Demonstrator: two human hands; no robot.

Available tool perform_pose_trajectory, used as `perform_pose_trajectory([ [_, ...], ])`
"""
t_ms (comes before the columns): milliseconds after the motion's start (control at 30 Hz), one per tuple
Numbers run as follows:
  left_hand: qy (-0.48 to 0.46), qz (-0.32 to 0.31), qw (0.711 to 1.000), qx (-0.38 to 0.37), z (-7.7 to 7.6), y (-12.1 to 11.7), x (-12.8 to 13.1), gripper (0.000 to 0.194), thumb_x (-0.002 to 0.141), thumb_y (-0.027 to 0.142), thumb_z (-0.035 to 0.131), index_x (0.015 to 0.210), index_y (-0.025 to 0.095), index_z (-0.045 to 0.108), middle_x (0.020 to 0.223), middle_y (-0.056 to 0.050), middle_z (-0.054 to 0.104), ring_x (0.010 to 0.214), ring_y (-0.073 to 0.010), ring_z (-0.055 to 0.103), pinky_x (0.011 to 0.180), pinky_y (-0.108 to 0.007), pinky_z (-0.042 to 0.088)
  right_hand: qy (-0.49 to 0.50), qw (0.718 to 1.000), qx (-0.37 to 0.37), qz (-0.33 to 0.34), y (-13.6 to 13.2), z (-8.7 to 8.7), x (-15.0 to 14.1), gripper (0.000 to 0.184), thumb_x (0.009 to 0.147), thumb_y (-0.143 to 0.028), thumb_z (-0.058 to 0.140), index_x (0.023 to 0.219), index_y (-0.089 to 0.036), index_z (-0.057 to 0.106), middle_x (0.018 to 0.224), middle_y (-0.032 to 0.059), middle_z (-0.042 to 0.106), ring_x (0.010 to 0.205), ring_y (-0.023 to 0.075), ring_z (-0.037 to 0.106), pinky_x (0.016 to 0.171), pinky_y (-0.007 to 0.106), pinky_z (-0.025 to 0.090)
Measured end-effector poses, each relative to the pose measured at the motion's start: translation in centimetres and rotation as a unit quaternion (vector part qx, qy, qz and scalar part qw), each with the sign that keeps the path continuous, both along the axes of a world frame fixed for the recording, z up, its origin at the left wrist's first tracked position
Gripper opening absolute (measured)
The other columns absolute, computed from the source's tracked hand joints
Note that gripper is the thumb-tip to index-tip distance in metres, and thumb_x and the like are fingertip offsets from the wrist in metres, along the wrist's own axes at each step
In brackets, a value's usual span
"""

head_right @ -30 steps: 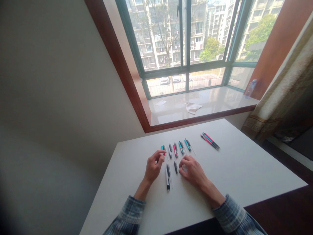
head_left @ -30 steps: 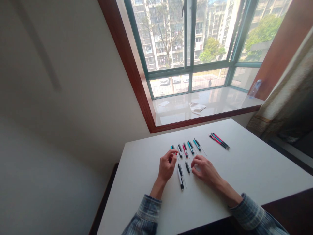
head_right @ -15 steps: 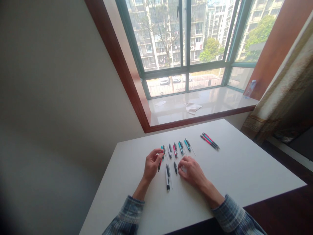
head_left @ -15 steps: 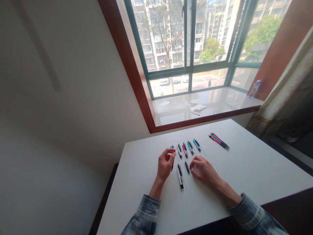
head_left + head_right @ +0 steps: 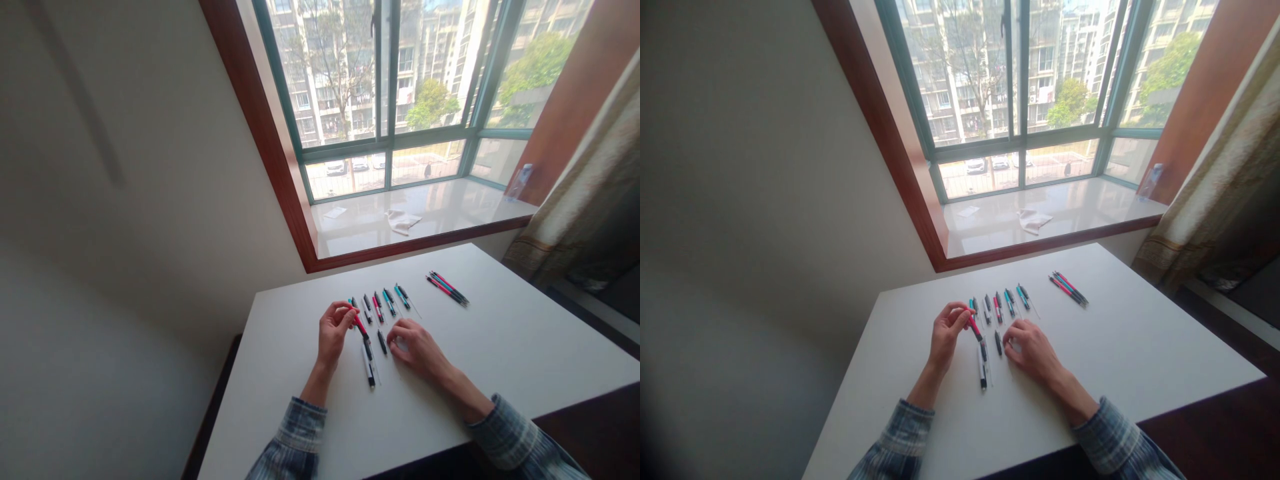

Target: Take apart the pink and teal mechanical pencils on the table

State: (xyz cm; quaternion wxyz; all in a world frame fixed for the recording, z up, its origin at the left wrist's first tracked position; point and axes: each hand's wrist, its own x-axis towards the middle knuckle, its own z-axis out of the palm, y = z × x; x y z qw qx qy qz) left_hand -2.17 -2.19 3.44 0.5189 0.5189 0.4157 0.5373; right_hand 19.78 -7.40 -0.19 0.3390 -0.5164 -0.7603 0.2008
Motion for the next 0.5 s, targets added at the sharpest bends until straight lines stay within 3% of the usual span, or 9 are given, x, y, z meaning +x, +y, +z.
perform_pose_trajectory([
  [233, -0.063, -0.03, 0.996, -0.058, -0.2, -0.1, -0.1, 0.035, 0.078, 0.043, 0.082, 0.091, 0.015, 0.067, 0.092, -0.01, 0.079, 0.081, -0.0194, 0.073, 0.084, -0.036, 0.058, 0.044, 0.998, 0.034, -0.004, -0.4, 0.7, -0.2, 0.014, 0.085, -0.016, 0.058, 0.093, -0.024, 0.065, 0.088, 0.0032, 0.065, 0.083, 0.0203, 0.063, 0.079, 0.033, 0.052],
  [400, -0.072, -0.03, 0.994, -0.077, -0.3, -0.1, -0.1, 0.035, 0.075, 0.042, 0.086, 0.08, 0.015, 0.064, 0.09, -0.009, 0.079, 0.078, -0.0183, 0.074, 0.081, -0.033, 0.059, 0.096, 0.993, 0.039, 0.055, -1.1, 1.1, -1.1, 0.038, 0.084, -0.022, 0.066, 0.12, -0.026, 0.053, 0.085, -0.0001, 0.067, 0.072, 0.0168, 0.062, 0.07, 0.03, 0.053],
  [500, -0.059, -0.048, 0.993, -0.09, -0.3, -0.3, -0.1, 0.036, 0.075, 0.043, 0.086, 0.079, 0.014, 0.064, 0.087, -0.009, 0.079, 0.077, -0.0179, 0.074, 0.078, -0.031, 0.059, 0.118, 0.991, 0.046, 0.051, -1.2, 1.0, -1.3, 0.034, 0.089, -0.025, 0.063, 0.122, -0.026, 0.054, 0.085, 0.001, 0.069, 0.07, 0.0163, 0.063, 0.07, 0.03, 0.055],
])
